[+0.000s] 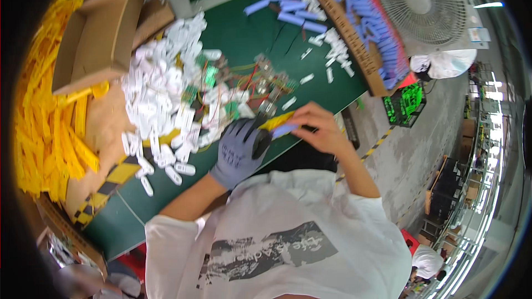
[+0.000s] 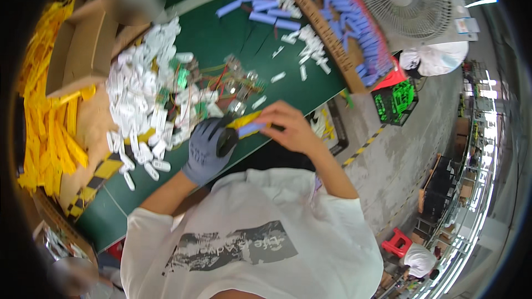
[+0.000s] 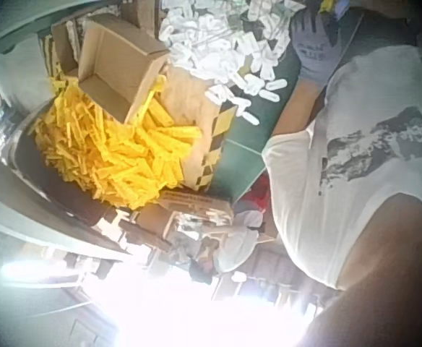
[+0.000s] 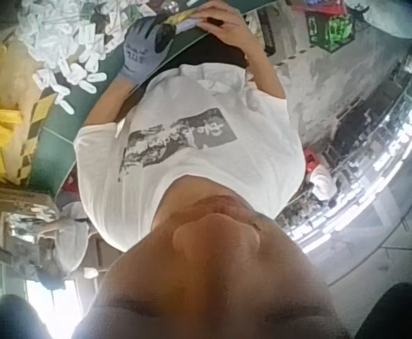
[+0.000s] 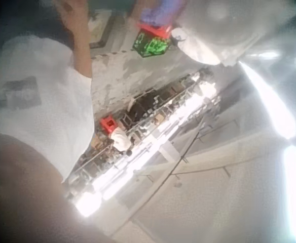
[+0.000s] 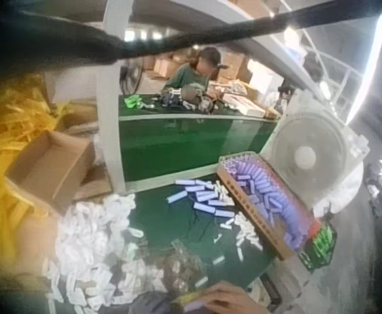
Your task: The recorder is assembling the internal circuit boards and wiring into yellow flashlight housings at an industrial workstation.
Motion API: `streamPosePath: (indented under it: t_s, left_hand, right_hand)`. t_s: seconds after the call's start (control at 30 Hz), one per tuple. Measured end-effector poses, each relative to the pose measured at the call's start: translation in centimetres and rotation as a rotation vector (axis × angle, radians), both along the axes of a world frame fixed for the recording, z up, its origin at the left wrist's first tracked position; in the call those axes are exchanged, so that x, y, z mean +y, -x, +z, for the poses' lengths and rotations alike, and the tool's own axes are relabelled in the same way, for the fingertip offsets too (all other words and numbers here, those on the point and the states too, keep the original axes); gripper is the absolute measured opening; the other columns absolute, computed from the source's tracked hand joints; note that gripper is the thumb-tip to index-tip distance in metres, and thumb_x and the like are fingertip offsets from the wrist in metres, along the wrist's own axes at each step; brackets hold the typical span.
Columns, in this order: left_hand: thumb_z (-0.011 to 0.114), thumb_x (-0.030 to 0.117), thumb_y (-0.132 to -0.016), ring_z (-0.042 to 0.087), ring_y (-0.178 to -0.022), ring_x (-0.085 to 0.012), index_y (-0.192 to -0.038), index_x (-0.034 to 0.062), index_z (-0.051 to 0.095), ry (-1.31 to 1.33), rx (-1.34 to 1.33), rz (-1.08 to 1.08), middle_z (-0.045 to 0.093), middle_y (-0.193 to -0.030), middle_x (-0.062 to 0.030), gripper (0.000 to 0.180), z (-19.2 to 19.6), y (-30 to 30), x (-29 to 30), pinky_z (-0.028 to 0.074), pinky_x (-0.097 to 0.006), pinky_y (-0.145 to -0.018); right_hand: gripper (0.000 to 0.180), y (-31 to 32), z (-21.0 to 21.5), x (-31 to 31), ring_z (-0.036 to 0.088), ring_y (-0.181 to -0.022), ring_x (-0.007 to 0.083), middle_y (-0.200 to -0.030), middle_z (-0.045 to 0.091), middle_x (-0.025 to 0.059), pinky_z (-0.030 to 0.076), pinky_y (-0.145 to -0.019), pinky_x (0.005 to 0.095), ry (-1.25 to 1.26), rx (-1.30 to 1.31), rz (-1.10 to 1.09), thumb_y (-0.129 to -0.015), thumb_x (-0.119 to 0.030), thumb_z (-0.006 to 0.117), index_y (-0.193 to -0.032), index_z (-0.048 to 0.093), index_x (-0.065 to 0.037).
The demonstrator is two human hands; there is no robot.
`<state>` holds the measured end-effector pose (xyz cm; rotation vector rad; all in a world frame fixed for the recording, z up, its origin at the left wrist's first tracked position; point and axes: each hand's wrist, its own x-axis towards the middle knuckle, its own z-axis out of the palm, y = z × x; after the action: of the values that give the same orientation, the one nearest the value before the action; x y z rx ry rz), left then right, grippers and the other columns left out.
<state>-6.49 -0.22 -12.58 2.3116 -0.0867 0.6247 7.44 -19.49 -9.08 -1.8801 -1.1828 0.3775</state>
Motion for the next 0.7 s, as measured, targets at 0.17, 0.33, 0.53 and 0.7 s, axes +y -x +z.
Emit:
streamPosePath:
  t_s: [0.17,0.33,0.53,0.7]
  left_hand:
    - [0.073,0.009,-0.068,0.059,-0.094,-0.0307,-0.098,0.0058,0.058,0.007,0.048,0.021,0.061,-0.109,-0.0113,0.033,0.3,0.5,-0.3,0.047,-0.041,-0.082]
    - [0.073,0.015,-0.072,0.060,-0.093,-0.0313,-0.093,0.0084,0.058,0.005,0.023,0.014,0.060,-0.108,-0.0134,0.027,0.3,1.2,-0.5,0.049,-0.042,-0.079]
    - [0.074,0.009,-0.068,0.061,-0.091,-0.0286,-0.090,0.0074,0.061,0.033,0.034,0.021,0.062,-0.108,-0.0104,0.026,0.5,1.2,-0.4,0.048,-0.039,-0.080]
    - [0.074,0.008,-0.069,0.062,-0.088,-0.0287,-0.090,0.0075,0.061,0.069,0.057,0.043,0.063,-0.105,-0.0104,0.025,0.7,1.0,-0.4,0.049,-0.038,-0.076]
  right_hand:
    - [0.034,0.7,-0.3,0.1,0.059,-0.085,0.0195,-0.093,0.064,0.0043,0.048,-0.073,0.0283,-0.023,0.124,0.015,-0.065,0.005,0.076,-0.096,0.072,-0.008]
    - [0.035,1.0,-0.7,-0.2,0.060,-0.085,0.0187,-0.093,0.064,0.0046,0.048,-0.074,0.0270,-0.037,0.089,-0.012,-0.064,0.005,0.077,-0.096,0.072,-0.007]
    - [0.031,0.9,0.0,0.4,0.060,-0.085,0.0177,-0.092,0.065,0.0058,0.048,-0.074,0.0267,-0.019,0.300,-0.056,-0.065,0.004,0.078,-0.093,0.073,-0.007]
    - [0.028,0.0,-1.3,0.6,0.058,-0.080,0.0173,-0.091,0.065,0.0048,0.046,-0.070,0.0274,-0.080,0.113,0.047,-0.065,0.001,0.079,-0.091,0.072,-0.005]
